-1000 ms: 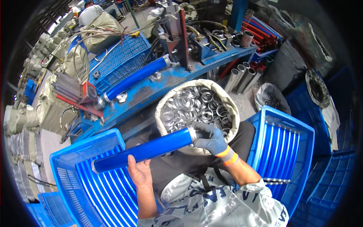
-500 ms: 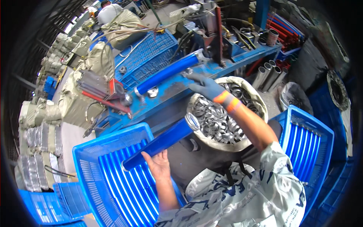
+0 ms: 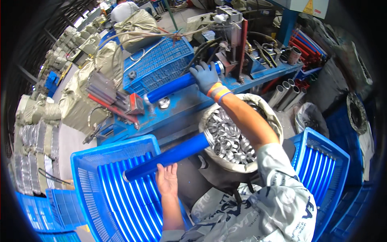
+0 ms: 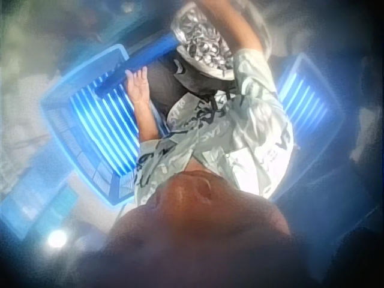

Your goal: Manually attaching end caps or gaskets to blue industrial pipes and stacking them in a bin.

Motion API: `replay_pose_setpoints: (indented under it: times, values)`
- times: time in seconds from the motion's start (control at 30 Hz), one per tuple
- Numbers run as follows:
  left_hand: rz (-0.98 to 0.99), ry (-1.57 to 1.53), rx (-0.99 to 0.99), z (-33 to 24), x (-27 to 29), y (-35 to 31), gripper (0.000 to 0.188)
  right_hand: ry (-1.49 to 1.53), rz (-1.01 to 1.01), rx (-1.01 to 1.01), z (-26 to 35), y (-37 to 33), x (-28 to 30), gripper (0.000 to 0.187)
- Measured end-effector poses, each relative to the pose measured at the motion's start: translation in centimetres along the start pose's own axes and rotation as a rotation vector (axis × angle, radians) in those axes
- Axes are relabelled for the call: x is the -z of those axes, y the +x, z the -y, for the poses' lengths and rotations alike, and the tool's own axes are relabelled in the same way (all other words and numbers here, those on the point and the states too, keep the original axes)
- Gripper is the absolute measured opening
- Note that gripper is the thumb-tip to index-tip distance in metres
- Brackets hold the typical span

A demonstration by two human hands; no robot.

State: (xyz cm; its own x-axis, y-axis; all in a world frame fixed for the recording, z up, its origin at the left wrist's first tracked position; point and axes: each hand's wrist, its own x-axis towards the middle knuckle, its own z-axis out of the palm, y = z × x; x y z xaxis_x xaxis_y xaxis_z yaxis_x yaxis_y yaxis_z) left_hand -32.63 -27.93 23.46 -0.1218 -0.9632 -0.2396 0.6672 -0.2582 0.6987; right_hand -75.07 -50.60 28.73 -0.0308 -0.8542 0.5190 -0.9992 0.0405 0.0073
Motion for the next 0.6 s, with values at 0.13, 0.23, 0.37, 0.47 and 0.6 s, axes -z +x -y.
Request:
replay_pose_setpoints:
  times: [0.13, 0.23, 0.37, 0.47, 0.6]
  values:
    - [0.078, 0.02, 0.046, 3.3, -5.4, 6.8, 0.051, 0.42, -0.166, 0.196, -4.2, -4.2, 12.2, 0.072]
    - [0.168, 0.005, 0.055, 6.9, -12.7, 15.5, 0.059, 0.633, -0.213, 0.094, -8.5, -10.7, 22.5, 0.082]
    - [0.028, 0.06, -0.044, 8.7, -18.7, 28.5, 0.07, 1.267, -0.29, -0.315, -10.5, -23.4, 26.5, 0.098]
    - [-0.122, 0.078, 0.05, 10.6, -19.5, 35.4, 0.081, 1.32, -0.455, -0.686, -11.5, -34.6, 29.3, 0.102]
    - [-0.145, 0.19, 0.162, 10.7, -17.0, 39.1, 0.094, 1.245, -0.596, -0.849, -11.0, -43.1, 32.6, 0.089]
